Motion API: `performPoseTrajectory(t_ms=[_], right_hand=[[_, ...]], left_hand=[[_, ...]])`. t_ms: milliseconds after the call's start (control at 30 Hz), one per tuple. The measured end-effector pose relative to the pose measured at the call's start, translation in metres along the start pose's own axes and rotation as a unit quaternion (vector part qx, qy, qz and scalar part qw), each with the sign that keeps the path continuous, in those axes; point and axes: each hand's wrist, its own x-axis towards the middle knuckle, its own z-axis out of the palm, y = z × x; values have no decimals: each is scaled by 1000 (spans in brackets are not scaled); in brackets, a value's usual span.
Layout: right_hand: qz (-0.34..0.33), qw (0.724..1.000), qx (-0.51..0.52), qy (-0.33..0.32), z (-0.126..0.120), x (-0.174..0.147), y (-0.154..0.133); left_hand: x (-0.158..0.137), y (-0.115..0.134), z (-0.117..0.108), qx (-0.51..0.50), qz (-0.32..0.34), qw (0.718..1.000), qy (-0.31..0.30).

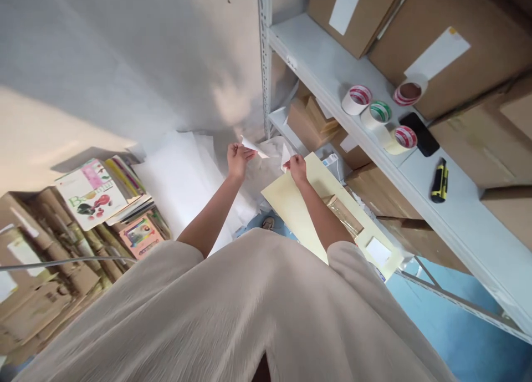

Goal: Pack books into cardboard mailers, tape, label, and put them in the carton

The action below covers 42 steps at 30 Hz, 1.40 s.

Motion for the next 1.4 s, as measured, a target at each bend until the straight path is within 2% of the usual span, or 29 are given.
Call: performPoseTrajectory(t_ms=[133,233,367,500,600,667,733,800,900,967,1067,1200,1300,1400], right_hand=[[-67,990,-9,-123,39,16,-19],[-99,977,-35,-185,46,15,-24],[-108,975,-87,-171,34,0,-18],[-121,985,-84,-95,13,-11,-12],[-137,986,-88,-40,-13,-14,-10],[-130,986,-108,-6,-35,-18,-6],[-110,985,-131,35,-61,-27,-1],[-86,983,-144,70,-87,-40,4],[-59,985,-129,94,-124,-67,12],[-49,987,-114,107,-149,-87,19],[-32,983,-98,150,-184,-115,31],[-10,973,-54,224,-226,-150,53],[-3,962,-13,273,-250,-176,70],[8,956,13,292,-265,-202,83]], left_hand=[[1,5,-9,11,15,1000,-6],[3,4,-9,21,17,999,-28],[4,-5,2,2,5,998,-55],[0,-19,22,-25,-14,995,-101],[-5,-31,42,-26,-45,991,-125],[-10,-40,55,-17,-53,992,-117],[-16,-50,68,11,-26,995,-99],[-22,-60,80,63,32,992,-109],[-33,-76,101,136,98,966,-195],[-43,-86,118,166,113,944,-260],[-65,-99,146,192,133,916,-325],[-105,-120,174,208,121,894,-379],[-135,-138,184,228,94,878,-409],[-158,-153,190,248,78,872,-414]])
